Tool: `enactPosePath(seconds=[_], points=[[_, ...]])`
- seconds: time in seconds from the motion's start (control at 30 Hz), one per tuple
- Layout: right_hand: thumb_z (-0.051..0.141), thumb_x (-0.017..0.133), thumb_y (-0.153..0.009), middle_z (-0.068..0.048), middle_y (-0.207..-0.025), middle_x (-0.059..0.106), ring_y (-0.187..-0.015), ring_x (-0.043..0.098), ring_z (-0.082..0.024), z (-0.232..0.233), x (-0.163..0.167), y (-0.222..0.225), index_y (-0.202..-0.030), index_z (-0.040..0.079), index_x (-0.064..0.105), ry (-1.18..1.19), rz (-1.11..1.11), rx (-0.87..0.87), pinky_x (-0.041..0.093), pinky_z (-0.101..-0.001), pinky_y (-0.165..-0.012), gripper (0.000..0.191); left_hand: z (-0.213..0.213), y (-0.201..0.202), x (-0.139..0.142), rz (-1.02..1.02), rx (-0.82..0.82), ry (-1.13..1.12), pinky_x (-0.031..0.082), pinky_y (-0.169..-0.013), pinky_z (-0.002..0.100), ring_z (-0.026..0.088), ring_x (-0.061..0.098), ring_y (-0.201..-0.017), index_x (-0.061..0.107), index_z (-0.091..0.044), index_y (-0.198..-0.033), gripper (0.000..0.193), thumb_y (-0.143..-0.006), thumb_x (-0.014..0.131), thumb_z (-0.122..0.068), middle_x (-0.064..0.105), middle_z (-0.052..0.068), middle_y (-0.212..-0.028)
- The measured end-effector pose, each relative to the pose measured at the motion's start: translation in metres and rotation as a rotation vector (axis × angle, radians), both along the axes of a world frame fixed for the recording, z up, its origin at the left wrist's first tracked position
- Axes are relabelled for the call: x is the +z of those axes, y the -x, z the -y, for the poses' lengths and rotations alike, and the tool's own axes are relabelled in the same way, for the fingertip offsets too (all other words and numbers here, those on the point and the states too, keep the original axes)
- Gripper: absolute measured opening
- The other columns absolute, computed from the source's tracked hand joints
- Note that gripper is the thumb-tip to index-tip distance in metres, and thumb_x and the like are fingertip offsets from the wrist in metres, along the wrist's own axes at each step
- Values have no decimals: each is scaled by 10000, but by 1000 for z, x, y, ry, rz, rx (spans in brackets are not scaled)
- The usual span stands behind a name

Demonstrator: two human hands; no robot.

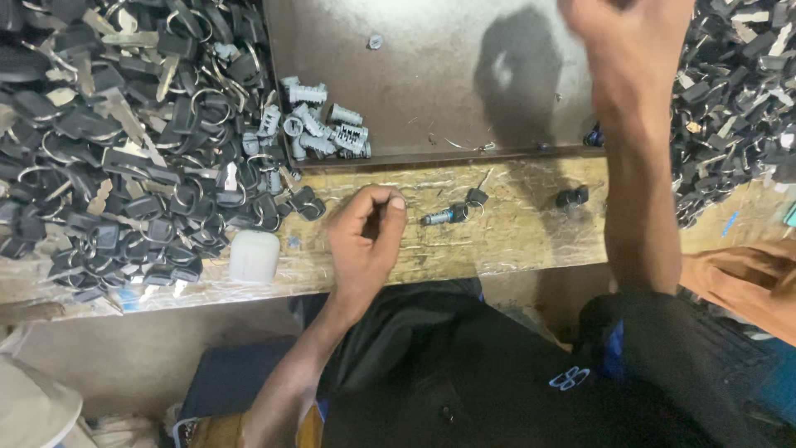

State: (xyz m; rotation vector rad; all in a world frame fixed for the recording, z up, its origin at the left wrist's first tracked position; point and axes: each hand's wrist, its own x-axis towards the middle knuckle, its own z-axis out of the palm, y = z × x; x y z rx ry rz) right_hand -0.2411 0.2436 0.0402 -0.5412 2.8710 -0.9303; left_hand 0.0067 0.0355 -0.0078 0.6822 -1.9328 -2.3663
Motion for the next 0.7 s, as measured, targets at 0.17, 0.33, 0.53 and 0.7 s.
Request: enactPosePath(seconds=[0.17,0.33,0.53,0.7], points=[[5,746,-888,-32,-889,742,-641,632,-53,16,40,-126,-964,-6,738,646,883,183,487,-205,-511,77,11,2,19,127,-162,-508,403,-548,196,15,522,-631,728,18,-1011,106,-1011,695,-83,682,3,-793],[17,741,-928,-19,-964,682,-781,554,-42,7,55,-165,-1020,-23,714,437,828,243,431,-205,-655,104,13,3,39,49,-324,-566,405,-540,198,18,542,-630,745,11,-1027,122,-1008,709,-104,702,13,-817],[45,726,-943,-2,-935,696,-695,508,-20,6,59,-172,-1038,-4,718,339,784,198,380,-194,-575,107,13,-1,49,-59,-398,-279,452,-595,191,10,582,-682,753,-11,-978,106,-1008,718,-106,704,-12,-776],[65,733,-950,-17,-915,709,-657,523,-48,6,60,-177,-1039,12,718,267,633,267,386,-218,-560,105,12,-4,52,-66,-415,-163,459,-603,198,18,599,-681,755,-24,-952,99,-998,722,-106,702,-6,-745]])
